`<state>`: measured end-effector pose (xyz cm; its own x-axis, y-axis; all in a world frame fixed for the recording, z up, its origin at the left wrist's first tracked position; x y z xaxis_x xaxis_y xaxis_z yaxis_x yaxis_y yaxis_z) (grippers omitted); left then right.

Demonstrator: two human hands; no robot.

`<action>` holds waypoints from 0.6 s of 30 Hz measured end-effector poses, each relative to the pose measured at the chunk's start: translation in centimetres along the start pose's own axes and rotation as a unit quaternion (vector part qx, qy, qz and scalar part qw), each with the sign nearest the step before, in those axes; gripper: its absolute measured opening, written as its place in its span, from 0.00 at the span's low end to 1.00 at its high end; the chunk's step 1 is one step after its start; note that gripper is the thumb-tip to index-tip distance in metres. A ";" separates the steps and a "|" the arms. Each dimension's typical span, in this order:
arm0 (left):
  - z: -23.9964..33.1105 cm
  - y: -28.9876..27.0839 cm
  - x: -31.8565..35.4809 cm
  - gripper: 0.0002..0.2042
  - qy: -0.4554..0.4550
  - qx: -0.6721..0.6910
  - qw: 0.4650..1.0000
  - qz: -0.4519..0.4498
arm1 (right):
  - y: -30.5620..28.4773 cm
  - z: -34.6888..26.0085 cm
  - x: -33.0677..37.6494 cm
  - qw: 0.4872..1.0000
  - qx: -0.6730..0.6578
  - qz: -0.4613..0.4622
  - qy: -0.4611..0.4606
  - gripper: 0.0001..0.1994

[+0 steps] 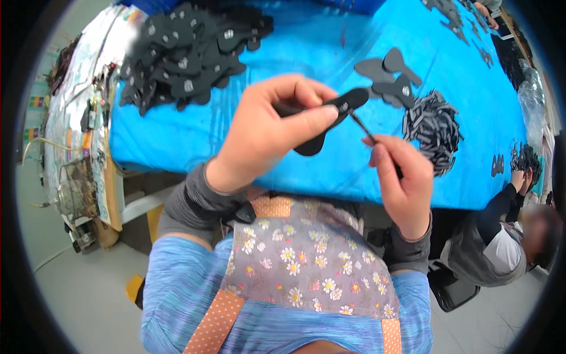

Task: Assembling small black plastic components by hand and with a small tool.

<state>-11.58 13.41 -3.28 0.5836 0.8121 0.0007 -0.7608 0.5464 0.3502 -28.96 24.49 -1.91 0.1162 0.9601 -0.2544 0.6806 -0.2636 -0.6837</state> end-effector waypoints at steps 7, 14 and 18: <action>-1.4 0.2 1.0 0.05 -0.036 0.004 0.999 -0.031 | 0.9 -0.4 0.4 0.992 -0.104 -0.055 0.054 0.05; -1.7 0.7 1.1 0.05 -0.061 -0.007 0.997 -0.044 | 1.3 -1.0 -0.5 0.987 -0.135 -0.048 0.069 0.06; -1.6 0.1 0.5 0.05 0.011 0.001 1.000 0.000 | 0.9 -0.5 -0.5 0.995 -0.096 -0.020 0.034 0.07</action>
<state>-11.85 14.20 -4.71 0.5768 0.8166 -0.0208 -0.7603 0.5460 0.3519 -28.10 23.82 -2.07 0.1309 0.9753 -0.1781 0.8106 -0.2087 -0.5471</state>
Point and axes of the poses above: each hand's wrist, its own x-axis away from the middle knuckle, its own y-axis out of the palm, z = x × y, the point moved 1 cm from there along -x, towards the middle knuckle, and after that the axes turned 4 degrees about x, right-handed, at the moved point
